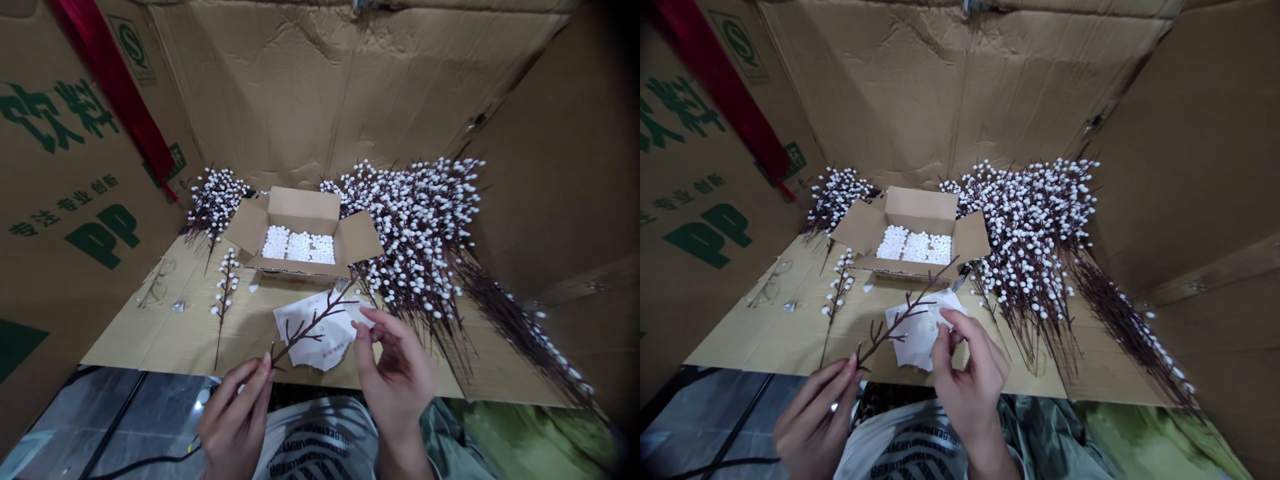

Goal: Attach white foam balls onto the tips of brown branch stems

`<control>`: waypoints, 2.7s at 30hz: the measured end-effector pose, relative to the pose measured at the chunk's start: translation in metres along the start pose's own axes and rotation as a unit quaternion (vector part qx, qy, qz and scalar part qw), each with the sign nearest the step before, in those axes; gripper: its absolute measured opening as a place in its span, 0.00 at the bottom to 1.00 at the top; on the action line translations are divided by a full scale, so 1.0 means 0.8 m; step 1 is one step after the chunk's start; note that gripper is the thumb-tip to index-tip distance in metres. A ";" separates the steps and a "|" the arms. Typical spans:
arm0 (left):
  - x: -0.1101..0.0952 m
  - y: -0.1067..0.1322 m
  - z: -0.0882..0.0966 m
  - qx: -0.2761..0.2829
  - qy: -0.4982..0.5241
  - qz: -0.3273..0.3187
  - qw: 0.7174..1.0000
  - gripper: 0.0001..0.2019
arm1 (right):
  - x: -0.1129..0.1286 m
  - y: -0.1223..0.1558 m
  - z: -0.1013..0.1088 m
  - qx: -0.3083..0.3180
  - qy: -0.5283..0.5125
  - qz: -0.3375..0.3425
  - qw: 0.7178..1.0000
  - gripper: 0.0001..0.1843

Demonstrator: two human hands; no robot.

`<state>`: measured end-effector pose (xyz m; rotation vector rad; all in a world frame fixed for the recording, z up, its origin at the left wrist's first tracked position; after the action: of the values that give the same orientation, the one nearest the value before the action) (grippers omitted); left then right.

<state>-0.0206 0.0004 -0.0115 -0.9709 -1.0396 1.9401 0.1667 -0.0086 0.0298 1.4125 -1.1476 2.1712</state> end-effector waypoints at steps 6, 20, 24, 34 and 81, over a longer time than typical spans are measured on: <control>0.000 0.002 -0.001 0.007 0.005 0.003 1.000 0.22 | 0.003 0.001 -0.001 0.005 -0.006 0.005 1.000 0.15; 0.004 0.007 0.002 0.002 0.003 0.022 1.000 0.17 | -0.005 0.002 0.005 -0.015 -0.036 -0.013 0.999 0.14; 0.006 0.009 0.001 0.005 0.006 0.014 1.000 0.16 | -0.002 -0.004 0.005 -0.036 -0.039 -0.037 0.998 0.14; 0.007 0.011 0.002 0.010 0.003 0.009 1.000 0.20 | 0.000 -0.001 0.002 -0.015 -0.026 -0.023 0.999 0.16; 0.013 0.014 0.005 0.019 0.064 0.083 0.994 0.12 | 0.004 -0.021 -0.001 -0.037 -0.129 -0.140 0.981 0.09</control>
<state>-0.0311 0.0033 -0.0229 -1.1756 -0.8702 1.9930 0.1751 0.0023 0.0400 1.7436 -1.0248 1.7758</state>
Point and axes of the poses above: each hand's wrist, its own y-axis away from the middle knuckle, its own z-axis out of the back of the hand, x = y × z, the point moved 1 cm from there along -y, towards the middle knuckle, and after that the axes turned 15 degrees about -z, right-handed, at the moved point
